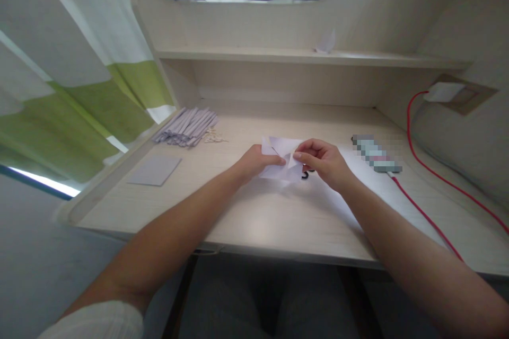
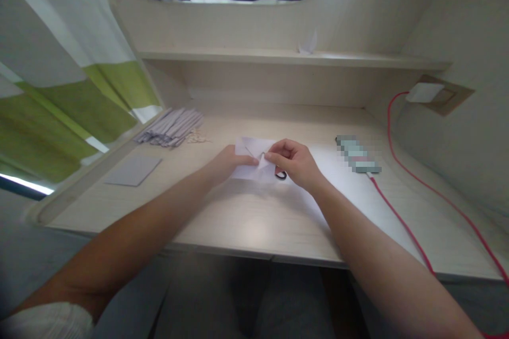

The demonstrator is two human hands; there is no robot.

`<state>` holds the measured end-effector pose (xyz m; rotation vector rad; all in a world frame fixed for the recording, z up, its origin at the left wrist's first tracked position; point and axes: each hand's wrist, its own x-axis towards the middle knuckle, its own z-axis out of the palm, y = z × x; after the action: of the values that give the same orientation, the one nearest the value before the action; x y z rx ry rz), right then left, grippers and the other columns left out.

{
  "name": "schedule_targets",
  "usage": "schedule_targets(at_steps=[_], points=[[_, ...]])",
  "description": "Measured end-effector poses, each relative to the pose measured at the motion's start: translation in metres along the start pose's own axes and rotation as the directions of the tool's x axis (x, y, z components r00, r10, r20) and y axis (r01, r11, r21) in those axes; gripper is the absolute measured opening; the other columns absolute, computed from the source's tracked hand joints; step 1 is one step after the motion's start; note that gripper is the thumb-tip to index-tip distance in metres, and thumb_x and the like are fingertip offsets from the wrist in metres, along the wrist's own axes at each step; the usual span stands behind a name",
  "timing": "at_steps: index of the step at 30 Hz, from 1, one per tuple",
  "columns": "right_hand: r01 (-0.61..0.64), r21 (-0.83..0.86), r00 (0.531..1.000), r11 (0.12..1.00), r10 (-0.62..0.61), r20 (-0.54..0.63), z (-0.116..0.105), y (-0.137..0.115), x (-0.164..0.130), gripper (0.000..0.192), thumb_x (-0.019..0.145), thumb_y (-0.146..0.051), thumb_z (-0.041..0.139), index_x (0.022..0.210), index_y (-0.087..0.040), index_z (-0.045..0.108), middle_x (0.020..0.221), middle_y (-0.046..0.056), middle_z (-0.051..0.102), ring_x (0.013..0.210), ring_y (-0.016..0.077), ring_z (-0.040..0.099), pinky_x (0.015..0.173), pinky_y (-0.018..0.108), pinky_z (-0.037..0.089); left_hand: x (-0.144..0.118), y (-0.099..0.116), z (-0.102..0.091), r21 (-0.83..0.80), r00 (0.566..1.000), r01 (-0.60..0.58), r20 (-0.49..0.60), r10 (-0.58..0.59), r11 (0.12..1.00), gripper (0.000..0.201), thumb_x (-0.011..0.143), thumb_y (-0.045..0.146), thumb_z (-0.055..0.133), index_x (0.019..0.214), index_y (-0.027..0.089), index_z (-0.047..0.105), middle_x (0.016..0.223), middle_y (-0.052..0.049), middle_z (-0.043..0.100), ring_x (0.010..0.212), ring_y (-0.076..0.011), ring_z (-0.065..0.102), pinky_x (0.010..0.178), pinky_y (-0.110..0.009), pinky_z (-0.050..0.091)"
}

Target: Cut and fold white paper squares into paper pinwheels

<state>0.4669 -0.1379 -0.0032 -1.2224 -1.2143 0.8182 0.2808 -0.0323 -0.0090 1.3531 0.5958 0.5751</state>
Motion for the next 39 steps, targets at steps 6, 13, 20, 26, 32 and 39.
schedule_targets(at_steps=[6, 13, 20, 26, 32, 39], points=[[0.021, 0.001, 1.000, 1.000, -0.021, -0.018, 0.010, 0.006, -0.001, 0.034, 0.077, -0.046, 0.089, 0.080, -0.021, 0.066, 0.068, -0.001, 0.066, 0.056, 0.0114, 0.055, 0.050, 0.026, 0.041, -0.001, 0.000, 0.001, 0.026, 1.000, -0.002, 0.007, 0.002, 1.000, 0.042, 0.060, 0.022, 0.085, 0.099, 0.007, 0.078, 0.096, -0.013, 0.079, 0.077, -0.0210, 0.071, 0.072, -0.030, 0.052], [0.075, -0.028, 0.997, 0.997, -0.076, -0.024, 0.008, 0.004, -0.002, 0.031, 0.082, -0.050, 0.084, 0.092, -0.023, 0.071, 0.056, -0.007, 0.052, 0.049, 0.0113, 0.045, 0.047, 0.026, 0.034, -0.002, 0.001, 0.002, 0.013, 1.000, -0.011, 0.013, 0.011, 1.000, 0.042, 0.060, 0.021, 0.084, 0.100, 0.009, 0.078, 0.092, -0.010, 0.078, 0.075, -0.0197, 0.070, 0.071, -0.029, 0.050], [0.068, -0.045, 0.991, 0.997, -0.062, 0.118, -0.001, -0.002, -0.002, 0.027, 0.085, -0.047, 0.082, 0.099, -0.024, 0.076, 0.065, -0.004, 0.058, 0.057, 0.0124, 0.054, 0.053, 0.026, 0.043, -0.002, 0.002, 0.001, 0.038, 1.000, 0.004, 0.021, -0.005, 0.999, 0.043, 0.058, 0.022, 0.081, 0.098, 0.009, 0.077, 0.090, -0.009, 0.076, 0.076, -0.0204, 0.069, 0.067, -0.028, 0.047], [0.035, -0.069, 0.977, 0.997, -0.020, 0.213, -0.004, -0.005, -0.004, 0.030, 0.087, -0.043, 0.082, 0.111, -0.025, 0.079, 0.070, -0.002, 0.066, 0.059, 0.0133, 0.059, 0.054, 0.027, 0.047, -0.003, 0.003, 0.002, 0.020, 0.998, -0.001, 0.067, -0.001, 1.000, 0.041, 0.057, 0.021, 0.079, 0.095, 0.009, 0.075, 0.086, -0.009, 0.075, 0.074, -0.0199, 0.068, 0.068, -0.028, 0.046], [-0.011, -0.023, 0.971, 1.000, 0.016, 0.238, -0.005, -0.003, -0.004, 0.023, 0.083, -0.038, 0.085, 0.100, -0.023, 0.078, 0.071, 0.000, 0.069, 0.058, 0.0143, 0.063, 0.052, 0.027, 0.049, -0.003, 0.003, 0.001, 0.050, 0.997, -0.002, 0.073, -0.001, 0.999, 0.039, 0.057, 0.021, 0.078, 0.094, 0.008, 0.075, 0.085, -0.008, 0.074, 0.073, -0.0194, 0.067, 0.067, -0.028, 0.045], [0.008, -0.065, 0.957, 0.998, 0.011, 0.291, -0.009, -0.007, -0.005, 0.031, 0.086, -0.030, 0.079, 0.116, -0.024, 0.078, 0.072, -0.002, 0.069, 0.055, 0.0118, 0.061, 0.054, 0.025, 0.050, -0.003, 0.003, -0.001, 0.106, 0.996, -0.021, 0.092, 0.011, 0.994, 0.040, 0.058, 0.022, 0.078, 0.096, 0.008, 0.074, 0.085, -0.007, 0.074, 0.072, -0.0179, 0.065, 0.067, -0.028, 0.044]])
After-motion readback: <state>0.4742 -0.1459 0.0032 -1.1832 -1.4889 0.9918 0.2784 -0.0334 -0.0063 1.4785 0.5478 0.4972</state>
